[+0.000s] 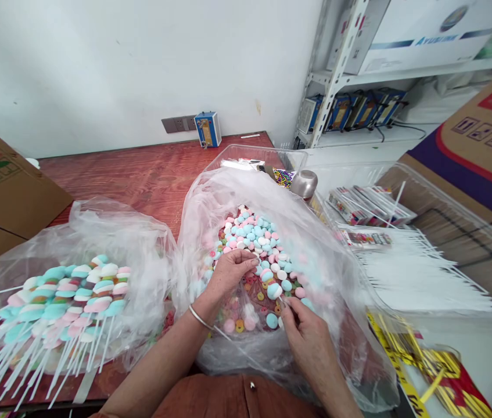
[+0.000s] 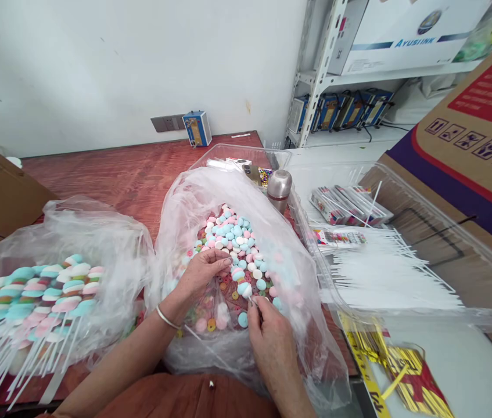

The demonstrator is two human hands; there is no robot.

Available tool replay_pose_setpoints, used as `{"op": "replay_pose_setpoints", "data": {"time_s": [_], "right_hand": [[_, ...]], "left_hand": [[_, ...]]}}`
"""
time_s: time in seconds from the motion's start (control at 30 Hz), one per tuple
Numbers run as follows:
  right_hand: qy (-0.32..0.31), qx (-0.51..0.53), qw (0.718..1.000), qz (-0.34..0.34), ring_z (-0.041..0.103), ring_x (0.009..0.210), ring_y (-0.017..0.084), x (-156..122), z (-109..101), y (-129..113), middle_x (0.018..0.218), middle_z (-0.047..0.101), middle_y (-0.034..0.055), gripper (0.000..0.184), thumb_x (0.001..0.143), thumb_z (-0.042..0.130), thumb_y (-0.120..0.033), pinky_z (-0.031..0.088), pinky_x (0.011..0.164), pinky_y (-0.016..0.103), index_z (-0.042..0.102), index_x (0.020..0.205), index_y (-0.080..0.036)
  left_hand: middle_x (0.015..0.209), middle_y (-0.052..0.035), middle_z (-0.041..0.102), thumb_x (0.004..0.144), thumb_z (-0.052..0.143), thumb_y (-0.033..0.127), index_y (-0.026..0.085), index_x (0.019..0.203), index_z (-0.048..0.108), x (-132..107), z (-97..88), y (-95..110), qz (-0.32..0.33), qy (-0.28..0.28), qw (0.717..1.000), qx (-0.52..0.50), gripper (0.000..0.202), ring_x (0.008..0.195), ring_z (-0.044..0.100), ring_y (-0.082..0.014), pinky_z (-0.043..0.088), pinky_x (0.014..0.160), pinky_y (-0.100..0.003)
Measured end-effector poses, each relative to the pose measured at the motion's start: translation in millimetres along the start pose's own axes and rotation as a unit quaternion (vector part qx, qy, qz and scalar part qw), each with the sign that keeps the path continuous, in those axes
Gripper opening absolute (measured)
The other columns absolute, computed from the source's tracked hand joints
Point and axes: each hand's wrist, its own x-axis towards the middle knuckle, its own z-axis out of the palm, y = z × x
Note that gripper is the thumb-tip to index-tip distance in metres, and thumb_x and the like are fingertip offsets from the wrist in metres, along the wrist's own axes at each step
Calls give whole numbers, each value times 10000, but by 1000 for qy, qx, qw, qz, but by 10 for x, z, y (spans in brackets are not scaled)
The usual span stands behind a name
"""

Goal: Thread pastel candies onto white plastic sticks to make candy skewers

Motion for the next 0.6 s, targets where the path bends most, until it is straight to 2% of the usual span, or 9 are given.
{"op": "replay_pose_setpoints", "data": {"time_s": [0.13,0.23,0.3,0.47,0.53,0.6], "right_hand": [[0,-4,1000,-2,568,600,172,-6,11,-19,700,662,27,368,952,350,-407,389,570,241,643,848,-209],[4,-16,1000,-6,584,620,178,-11,10,-8,725,680,38,364,951,349,-393,391,579,243,653,874,-208],[10,-36,999,-11,596,637,185,-15,3,0,745,690,48,370,951,340,-379,389,587,250,659,876,-207],[29,-88,995,-24,609,663,200,-36,8,-1,761,687,64,378,952,333,-362,377,598,271,661,848,-205],[40,-77,996,-30,614,681,199,-53,36,-4,781,686,71,367,954,338,-349,387,605,272,658,859,-195],[47,-54,997,-38,617,695,196,-79,77,-3,786,682,74,352,951,345,-329,407,618,269,652,853,-187]], "left_hand": [[682,-23,666,641,830,388,130,796,707,-73,58,22,-56,-3,994,-92,326,583,604,-98,511,574,-218],[705,-35,672,585,866,403,131,767,707,-106,87,46,-82,9,989,-124,364,625,626,-112,536,598,-232],[729,-39,678,590,864,402,132,768,703,-120,96,44,-77,11,990,-122,361,663,642,-125,543,626,-243],[779,-31,687,662,822,373,143,797,700,-171,137,-39,-1,24,999,-47,294,697,631,-127,522,669,-249],[792,-22,675,673,815,381,149,806,682,-207,175,-74,-7,33,996,-78,299,704,624,-125,523,685,-258],[790,-9,655,674,813,401,157,806,649,-246,219,-98,-38,35,987,-153,323,709,623,-122,528,691,-263]]}}
